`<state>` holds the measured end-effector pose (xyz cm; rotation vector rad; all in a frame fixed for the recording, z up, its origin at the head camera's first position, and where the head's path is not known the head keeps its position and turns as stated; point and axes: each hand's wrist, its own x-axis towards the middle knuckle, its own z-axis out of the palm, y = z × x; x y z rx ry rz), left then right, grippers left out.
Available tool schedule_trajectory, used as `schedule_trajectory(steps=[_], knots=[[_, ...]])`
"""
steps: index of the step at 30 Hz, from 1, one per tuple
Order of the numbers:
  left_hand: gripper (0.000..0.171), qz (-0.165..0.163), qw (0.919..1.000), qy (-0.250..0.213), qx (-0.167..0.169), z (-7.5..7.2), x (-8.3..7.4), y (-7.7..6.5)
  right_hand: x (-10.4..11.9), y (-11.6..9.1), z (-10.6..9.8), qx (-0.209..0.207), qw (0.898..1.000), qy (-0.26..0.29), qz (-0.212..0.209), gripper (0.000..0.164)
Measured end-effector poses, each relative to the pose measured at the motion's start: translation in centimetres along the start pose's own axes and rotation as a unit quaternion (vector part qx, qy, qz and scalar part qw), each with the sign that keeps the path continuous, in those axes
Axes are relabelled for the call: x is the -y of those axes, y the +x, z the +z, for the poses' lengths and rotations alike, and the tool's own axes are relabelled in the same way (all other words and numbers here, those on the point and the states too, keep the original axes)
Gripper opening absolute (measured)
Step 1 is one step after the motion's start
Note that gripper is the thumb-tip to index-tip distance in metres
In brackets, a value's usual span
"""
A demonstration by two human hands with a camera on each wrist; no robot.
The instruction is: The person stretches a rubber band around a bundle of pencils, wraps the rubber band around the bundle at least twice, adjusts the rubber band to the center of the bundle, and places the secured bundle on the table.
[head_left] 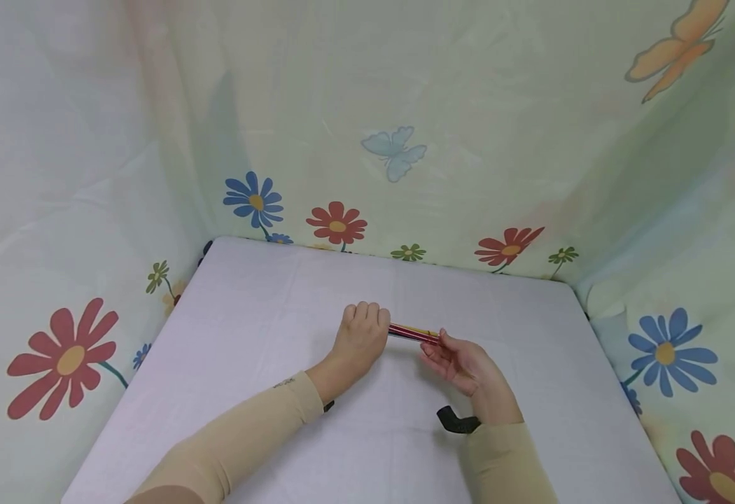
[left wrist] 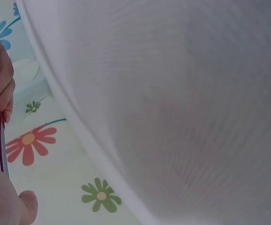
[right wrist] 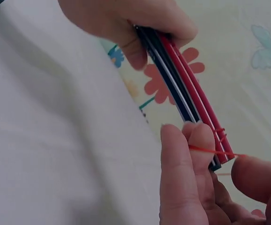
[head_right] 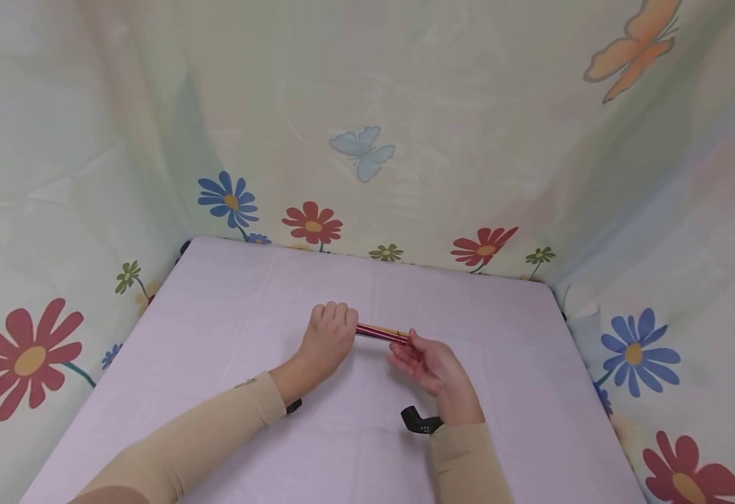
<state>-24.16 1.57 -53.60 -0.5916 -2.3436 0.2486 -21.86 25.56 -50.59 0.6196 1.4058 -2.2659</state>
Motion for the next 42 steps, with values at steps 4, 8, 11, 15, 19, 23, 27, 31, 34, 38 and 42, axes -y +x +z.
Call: schedule_trajectory(steps=[4, 8, 11, 15, 19, 23, 27, 31, 34, 38, 42], knots=[[0.017, 0.015, 0.9995, -0.002, 0.029, -0.3, 0.1, -0.1, 0.6, 0.1, 0.1, 0.000, 0.997, -0.079, -0.002, 0.027], [0.015, 0.018, 0.9989, -0.006, 0.043, -0.4, 0.1, -0.1, 1.1, 0.2, 0.2, 0.010, 0.990, -0.139, -0.004, 0.031], [0.016, 0.020, 0.9987, -0.007, 0.046, -0.4, 0.1, -0.1, 1.3, 0.3, 0.2, 0.019, 0.986, -0.166, -0.003, 0.028], [0.017, 0.024, 0.9984, -0.012, 0.051, -0.4, 0.2, -0.1, 1.3, 0.4, 0.4, 0.029, 0.980, -0.195, -0.010, 0.024], [0.018, 0.018, 0.9976, -0.023, 0.063, -0.5, 0.3, -0.1, 1.2, 0.5, 0.6, 0.033, 0.978, -0.202, -0.030, 0.019], [0.019, 0.014, 0.9972, -0.035, 0.064, -0.4, 0.5, -0.1, 1.0, 0.7, 0.6, 0.035, 0.982, -0.180, -0.047, 0.012], [0.019, 0.004, 0.9968, -0.044, 0.067, -0.4, 0.5, -0.1, 0.4, 1.0, 0.8, 0.030, 0.985, -0.158, -0.070, 0.015], [0.020, -0.012, 0.9956, -0.050, 0.078, -0.6, 0.6, 0.0, -0.2, 1.2, 1.5, -0.010, 0.978, -0.174, -0.111, 0.016], [0.019, -0.023, 0.9940, -0.057, 0.090, -0.7, 0.7, 0.1, -0.7, 1.3, 2.2, -0.049, 0.968, -0.196, -0.149, 0.017], [0.018, -0.028, 0.9918, -0.074, 0.100, -0.7, 1.0, 0.3, -1.3, 1.6, 2.4, -0.103, 0.935, -0.248, -0.230, 0.035], [0.019, -0.027, 0.9907, -0.083, 0.104, -0.5, 1.1, 0.1, -1.9, 1.6, 1.8, -0.131, 0.872, -0.340, -0.326, 0.038]])
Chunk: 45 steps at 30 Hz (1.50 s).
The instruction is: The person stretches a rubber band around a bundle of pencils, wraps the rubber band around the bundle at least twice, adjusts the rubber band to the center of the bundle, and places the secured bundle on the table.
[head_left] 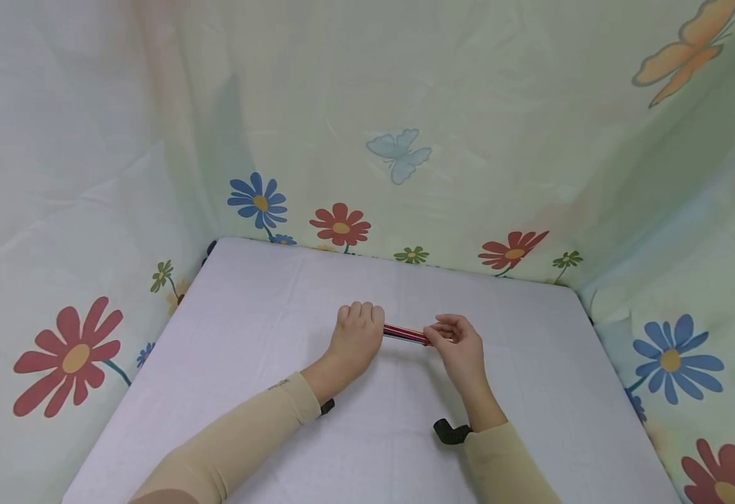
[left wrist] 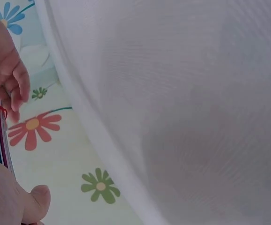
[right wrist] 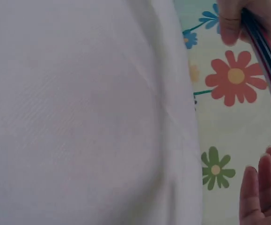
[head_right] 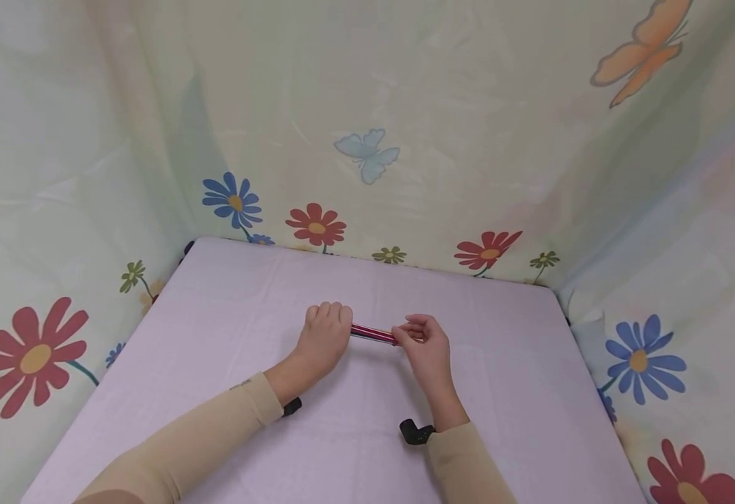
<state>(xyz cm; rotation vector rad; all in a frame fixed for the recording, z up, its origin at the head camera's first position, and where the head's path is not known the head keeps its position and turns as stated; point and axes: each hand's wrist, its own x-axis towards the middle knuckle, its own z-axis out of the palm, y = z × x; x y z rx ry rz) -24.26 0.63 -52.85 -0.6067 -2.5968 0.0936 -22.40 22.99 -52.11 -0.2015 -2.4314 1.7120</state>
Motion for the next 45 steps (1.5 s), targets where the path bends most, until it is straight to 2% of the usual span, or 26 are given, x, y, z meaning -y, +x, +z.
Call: schedule_trajectory(steps=[2, 4, 6, 9, 12, 15, 18, 24, 29, 35, 39, 45], knots=[[0.018, -0.001, 1.0000, -0.002, 0.000, 0.0, 0.0, -0.1, -0.3, -0.3, -0.1, -0.002, 0.997, -0.043, -0.062, 0.030], [0.018, -0.004, 1.0000, -0.003, 0.002, 0.0, 0.0, -0.1, -0.6, -0.5, -0.3, -0.001, 0.988, -0.084, -0.127, 0.028], [0.018, -0.008, 1.0000, -0.004, 0.000, -0.2, 0.0, -0.1, -0.8, -0.7, -0.5, -0.006, 0.974, -0.123, -0.191, 0.033], [0.018, -0.014, 0.9999, -0.003, -0.004, -0.4, 0.0, 0.0, -1.1, -0.9, -0.8, -0.025, 0.946, -0.172, -0.275, 0.040], [0.019, -0.016, 0.9998, -0.004, -0.010, -0.6, 0.1, 0.1, -1.4, -0.9, -1.1, -0.041, 0.922, -0.199, -0.329, 0.043], [0.019, -0.015, 0.9998, -0.008, -0.010, -0.7, 0.1, 0.1, -1.7, -0.9, -1.4, -0.045, 0.911, -0.211, -0.353, 0.043], [0.019, -0.012, 0.9999, -0.012, 0.002, -0.8, 0.2, 0.1, -1.8, -0.9, -1.5, -0.044, 0.907, -0.211, -0.362, 0.041], [0.016, 0.006, 0.9995, -0.008, 0.029, -1.0, 0.0, 0.0, -1.3, -1.1, -1.5, -0.041, 0.906, -0.195, -0.373, 0.035], [0.014, 0.020, 0.9994, 0.005, 0.028, -1.0, -0.3, -0.1, -0.5, -1.1, -0.8, -0.014, 0.900, -0.186, -0.395, 0.031], [0.014, 0.028, 0.9990, 0.018, 0.028, -1.2, -0.4, -0.2, 0.0, -1.3, 0.2, 0.003, 0.898, -0.207, -0.389, 0.031], [0.014, 0.022, 0.9990, 0.021, 0.031, -1.1, -0.4, -0.2, 0.0, -1.4, 0.4, -0.006, 0.899, -0.217, -0.380, 0.038], [0.015, 0.012, 0.9993, 0.015, 0.032, -0.6, -0.2, -0.4, -0.5, -1.3, -0.3, -0.030, 0.905, -0.202, -0.374, 0.052]])
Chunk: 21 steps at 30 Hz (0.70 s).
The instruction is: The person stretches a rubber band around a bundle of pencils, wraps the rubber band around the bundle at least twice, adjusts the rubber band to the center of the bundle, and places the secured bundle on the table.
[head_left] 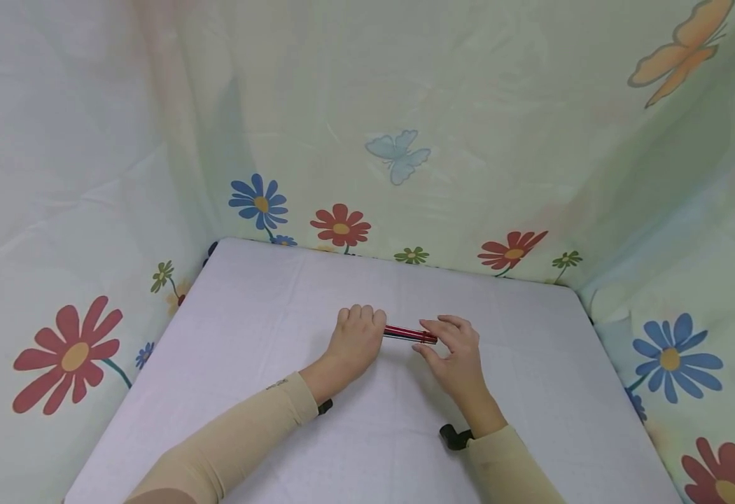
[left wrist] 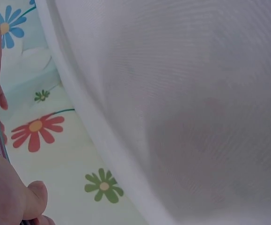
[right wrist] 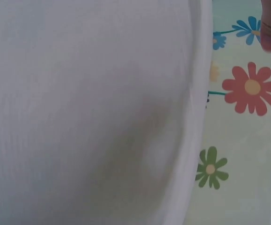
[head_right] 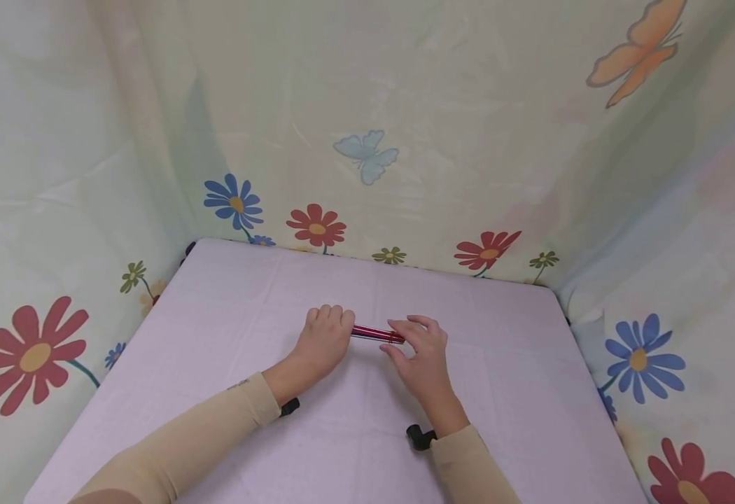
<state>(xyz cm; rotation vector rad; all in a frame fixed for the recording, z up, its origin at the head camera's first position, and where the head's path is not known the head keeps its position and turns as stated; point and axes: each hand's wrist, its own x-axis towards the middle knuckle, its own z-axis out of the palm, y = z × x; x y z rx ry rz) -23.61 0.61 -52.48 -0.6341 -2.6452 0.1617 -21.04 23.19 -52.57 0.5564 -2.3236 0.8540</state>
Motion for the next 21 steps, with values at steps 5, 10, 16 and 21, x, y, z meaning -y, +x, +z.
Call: schedule_trajectory(steps=[5, 10, 16, 21], knots=[[0.016, 0.000, 1.0000, -0.004, 0.005, -0.01, 0.13, 0.06, -0.60, -0.25, -0.77, -0.015, 1.000, 0.003, 0.013, 0.049], [0.015, 0.002, 0.9999, -0.005, 0.014, -0.23, 0.12, 0.20, -0.92, -0.39, -0.95, -0.011, 1.000, 0.010, 0.016, 0.035], [0.014, 0.007, 0.9998, -0.007, 0.015, -0.40, 0.22, 0.21, -0.64, -0.41, -0.61, -0.005, 0.999, 0.028, 0.025, 0.030], [0.015, 0.011, 0.9997, -0.011, 0.020, -0.65, 0.51, 0.11, -0.15, -0.08, -0.36, 0.009, 0.999, 0.032, 0.038, 0.029]])
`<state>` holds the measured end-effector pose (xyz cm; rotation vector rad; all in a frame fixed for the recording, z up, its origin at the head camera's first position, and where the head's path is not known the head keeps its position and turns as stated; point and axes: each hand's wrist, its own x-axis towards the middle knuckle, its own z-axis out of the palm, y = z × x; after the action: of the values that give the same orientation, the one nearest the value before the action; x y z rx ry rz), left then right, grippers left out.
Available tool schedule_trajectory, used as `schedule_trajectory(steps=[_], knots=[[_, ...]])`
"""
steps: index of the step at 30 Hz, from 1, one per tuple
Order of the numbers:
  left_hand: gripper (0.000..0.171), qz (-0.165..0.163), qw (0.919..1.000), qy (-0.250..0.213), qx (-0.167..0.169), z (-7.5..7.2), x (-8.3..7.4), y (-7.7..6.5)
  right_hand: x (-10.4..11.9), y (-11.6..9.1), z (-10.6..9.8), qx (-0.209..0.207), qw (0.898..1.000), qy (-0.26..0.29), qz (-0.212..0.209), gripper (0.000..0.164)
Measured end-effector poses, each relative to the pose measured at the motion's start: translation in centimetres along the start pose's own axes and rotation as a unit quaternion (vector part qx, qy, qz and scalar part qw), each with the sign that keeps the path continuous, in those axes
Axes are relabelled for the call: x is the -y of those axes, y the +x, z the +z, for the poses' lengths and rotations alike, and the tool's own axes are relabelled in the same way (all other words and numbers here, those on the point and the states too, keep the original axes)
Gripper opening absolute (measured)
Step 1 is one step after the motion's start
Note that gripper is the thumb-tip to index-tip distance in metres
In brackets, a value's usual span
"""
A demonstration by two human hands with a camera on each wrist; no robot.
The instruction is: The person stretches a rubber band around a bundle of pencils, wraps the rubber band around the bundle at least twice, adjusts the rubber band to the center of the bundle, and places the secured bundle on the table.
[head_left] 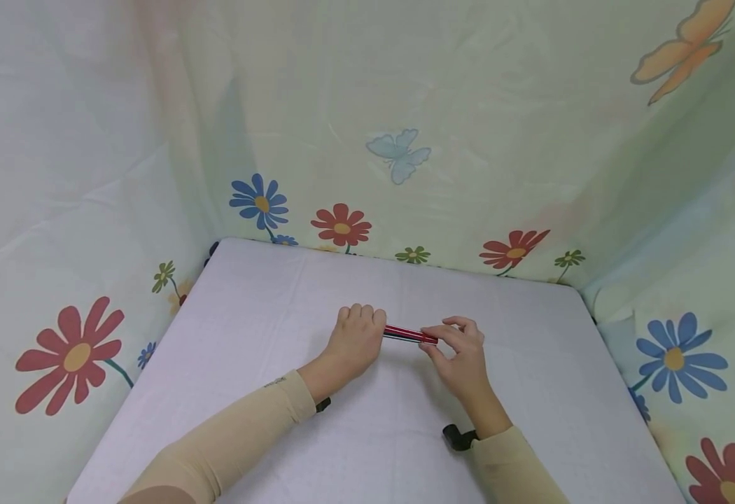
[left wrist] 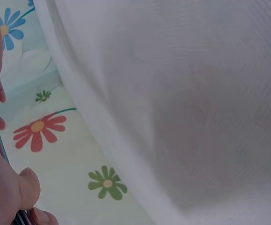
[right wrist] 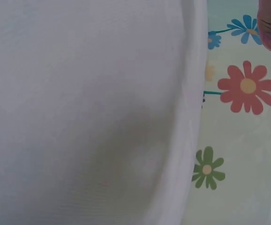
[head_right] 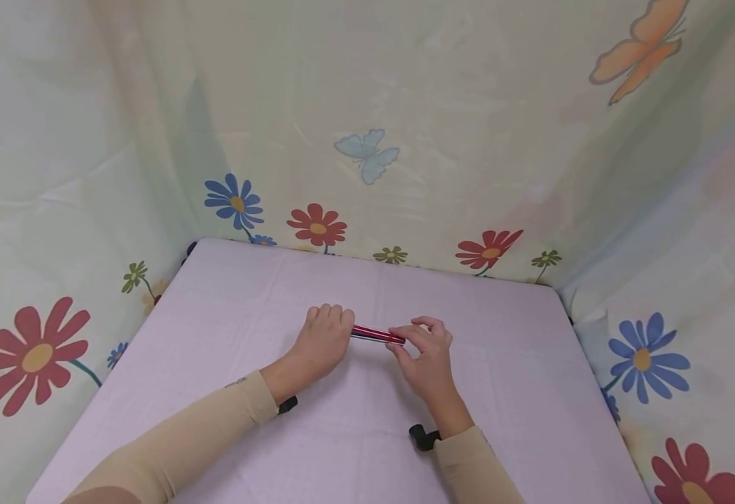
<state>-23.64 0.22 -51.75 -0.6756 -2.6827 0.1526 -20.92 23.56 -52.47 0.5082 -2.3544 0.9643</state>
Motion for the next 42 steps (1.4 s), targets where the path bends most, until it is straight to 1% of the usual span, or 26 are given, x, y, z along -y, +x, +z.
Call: schedule_trajectory(steps=[2, 5, 8, 10, 14, 17, 19, 25, 29, 37, 42], knots=[[0.015, -0.001, 1.0000, 0.002, 0.001, 0.0, 0.0, 0.0, 0.2, 0.1, 0.1, 0.002, 1.000, -0.007, 0.008, 0.029], [0.015, 0.008, 0.9999, 0.005, -0.006, -0.1, -0.2, 0.0, 0.6, 0.4, 0.5, 0.016, 1.000, -0.018, 0.014, 0.029], [0.015, 0.015, 0.9998, 0.009, -0.008, 0.1, -0.4, 0.0, 1.2, 0.6, 0.8, 0.033, 0.999, -0.026, 0.011, 0.029], [0.015, 0.012, 0.9998, 0.012, -0.009, 0.2, -0.5, 0.0, 1.5, 0.7, 1.1, 0.038, 0.999, -0.034, 0.005, 0.030], [0.015, 0.004, 0.9998, 0.013, -0.016, 0.6, -0.5, -0.1, 1.7, 0.7, 1.2, 0.034, 0.999, -0.034, 0.000, 0.038], [0.014, 0.003, 0.9998, 0.006, -0.018, 0.7, -0.5, -0.1, 1.2, 0.5, 1.1, 0.028, 0.999, -0.031, 0.000, 0.045], [0.013, 0.002, 0.9999, 0.000, -0.013, 0.7, -0.4, -0.1, 0.8, 0.4, 0.9, 0.019, 0.999, -0.028, -0.004, 0.047], [0.015, 0.000, 0.9999, -0.009, 0.009, 0.2, -0.1, -0.3, -0.2, -0.1, 0.1, -0.012, 1.000, 0.003, -0.022, 0.038], [0.014, 0.004, 0.9999, -0.012, 0.006, 0.0, 0.0, -0.3, -0.1, -0.2, 0.1, -0.015, 0.999, 0.015, -0.031, 0.033], [0.013, 0.002, 0.9999, -0.011, -0.003, 0.1, -0.2, -0.4, 0.7, 0.1, 1.0, -0.005, 0.999, 0.001, -0.046, 0.030], [0.015, 0.000, 0.9999, 0.001, -0.012, 0.6, -0.6, -0.5, 1.2, 0.1, 1.9, -0.011, 0.998, -0.019, -0.057, 0.031]])
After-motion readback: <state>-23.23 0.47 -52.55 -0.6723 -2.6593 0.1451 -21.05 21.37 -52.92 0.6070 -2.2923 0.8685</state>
